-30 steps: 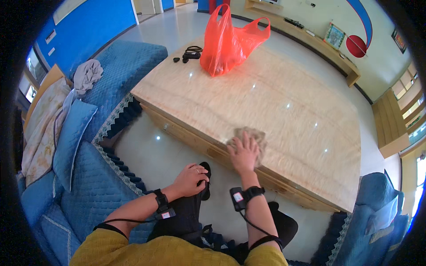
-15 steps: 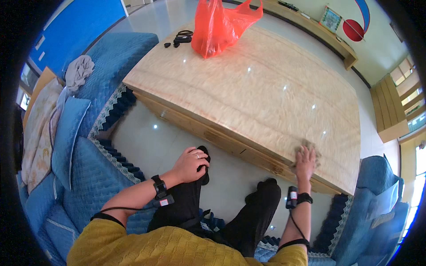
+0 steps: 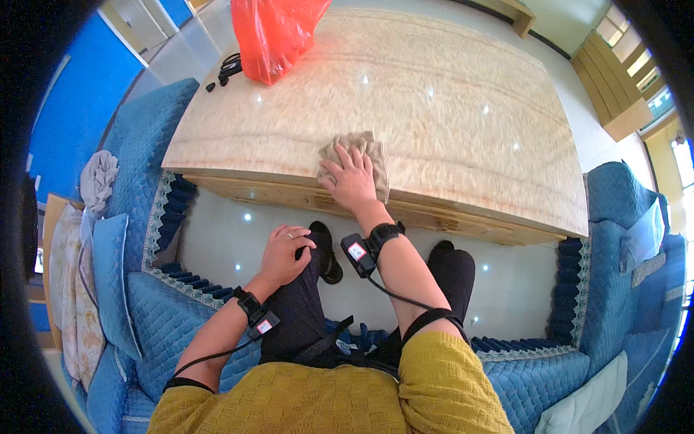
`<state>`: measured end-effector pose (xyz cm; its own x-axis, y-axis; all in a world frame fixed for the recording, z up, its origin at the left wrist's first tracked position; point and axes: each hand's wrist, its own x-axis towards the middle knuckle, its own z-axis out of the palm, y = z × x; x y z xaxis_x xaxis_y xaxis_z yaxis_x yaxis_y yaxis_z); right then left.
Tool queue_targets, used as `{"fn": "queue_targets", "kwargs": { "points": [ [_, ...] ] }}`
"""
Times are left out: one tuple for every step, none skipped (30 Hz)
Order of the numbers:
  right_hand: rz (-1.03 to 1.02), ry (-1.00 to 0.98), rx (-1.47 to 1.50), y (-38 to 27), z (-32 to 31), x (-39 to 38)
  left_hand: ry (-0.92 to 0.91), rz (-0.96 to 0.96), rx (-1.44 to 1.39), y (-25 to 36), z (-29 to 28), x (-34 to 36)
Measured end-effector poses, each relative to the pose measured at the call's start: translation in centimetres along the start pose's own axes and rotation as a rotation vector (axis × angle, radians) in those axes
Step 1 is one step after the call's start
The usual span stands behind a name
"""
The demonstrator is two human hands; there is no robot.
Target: The recorder uses a cloth to wipe down a large wooden desk and then a marble-topped coffee table.
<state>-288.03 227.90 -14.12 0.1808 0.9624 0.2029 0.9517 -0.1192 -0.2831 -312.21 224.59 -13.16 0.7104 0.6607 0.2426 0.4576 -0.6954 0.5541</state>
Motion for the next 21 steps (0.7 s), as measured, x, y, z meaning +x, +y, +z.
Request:
{"fn": "queue_targets", "kwargs": {
  "points": [
    [-0.084,0.016,0.037,-0.9,0.2,-0.5,-0.001,-0.004,0.005,-0.1,-0.2,-0.2],
    [-0.102,0.027,0.044,-0.9,-0.2,-1.2,0.002,-0.009,0.010,-0.2,-0.5,-0.4],
    [-0.109,-0.016,0.069,0.5,-1.0,-2.0,0.025,-0.005,0.024,-0.4,-0.4,-0.4],
    [-0.118,-0.058,0.092,1.9,-1.9,-2.7,0.014,0.022,0.026,-0.6,-0.2,-0.4],
    [-0.083,-0.067,0.076,2.9,-2.6,-3.6,0.005,0.047,0.030,-0.7,0.0,-0.4],
    [-0.050,-0.079,0.062,3.7,-3.1,-4.6,0.031,0.045,0.044,-0.8,0.0,-0.4],
    [-0.014,-0.070,0.057,4.7,-3.7,-5.5,0.003,0.041,0.040,-0.6,0.2,-0.2],
    [0.020,-0.065,0.060,5.4,-4.1,-6.3,-0.027,0.031,0.039,-0.5,0.2,-0.2],
    [0.000,-0.056,0.057,6.0,-4.6,-6.7,-0.047,0.024,0.074,-0.5,0.1,-0.2],
    [0.030,-0.084,0.058,6.7,-4.8,-7.2,-0.032,0.018,0.079,-0.4,-0.1,-0.3],
    [0.061,-0.113,0.059,7.5,-5.0,-7.4,-0.020,0.043,0.106,-0.3,-0.2,-0.4],
    [0.063,-0.113,0.049,8.8,-5.7,-8.1,-0.017,0.079,0.120,0.0,-0.1,-0.4],
    [0.131,-0.091,0.033,10.2,-6.1,-8.1,-0.011,0.078,0.120,0.5,-0.6,-0.5],
    [0.199,-0.071,0.019,11.6,-6.3,-8.1,-0.064,0.086,0.106,1.2,-1.2,-1.0],
    [0.190,-0.065,0.020,12.8,-6.3,-7.7,-0.110,0.097,0.098,1.2,-1.7,-1.0],
    [0.275,-0.045,0.007,14.1,-6.1,-7.2,-0.092,0.138,0.096,0.5,-1.2,-1.8],
    [0.367,-0.027,-0.006,15.8,-6.0,-6.3,-0.142,0.143,0.099,0.4,-1.6,-2.3],
    [0.366,-0.028,-0.006,17.6,-6.1,-4.5,-0.172,0.134,0.092,0.4,-1.7,-2.4],
    [0.425,-0.004,-0.134,19.3,-6.1,-2.7,-0.183,0.102,0.074,0.1,-1.7,-2.6],
    [0.480,0.010,-0.252,20.7,-5.9,-0.7,-0.259,0.065,0.079,0.2,-2.4,-2.2],
    [0.456,0.032,-0.239,22.0,-6.1,1.9,-0.284,0.034,0.049,0.3,-2.9,-1.8]
  ]
}}
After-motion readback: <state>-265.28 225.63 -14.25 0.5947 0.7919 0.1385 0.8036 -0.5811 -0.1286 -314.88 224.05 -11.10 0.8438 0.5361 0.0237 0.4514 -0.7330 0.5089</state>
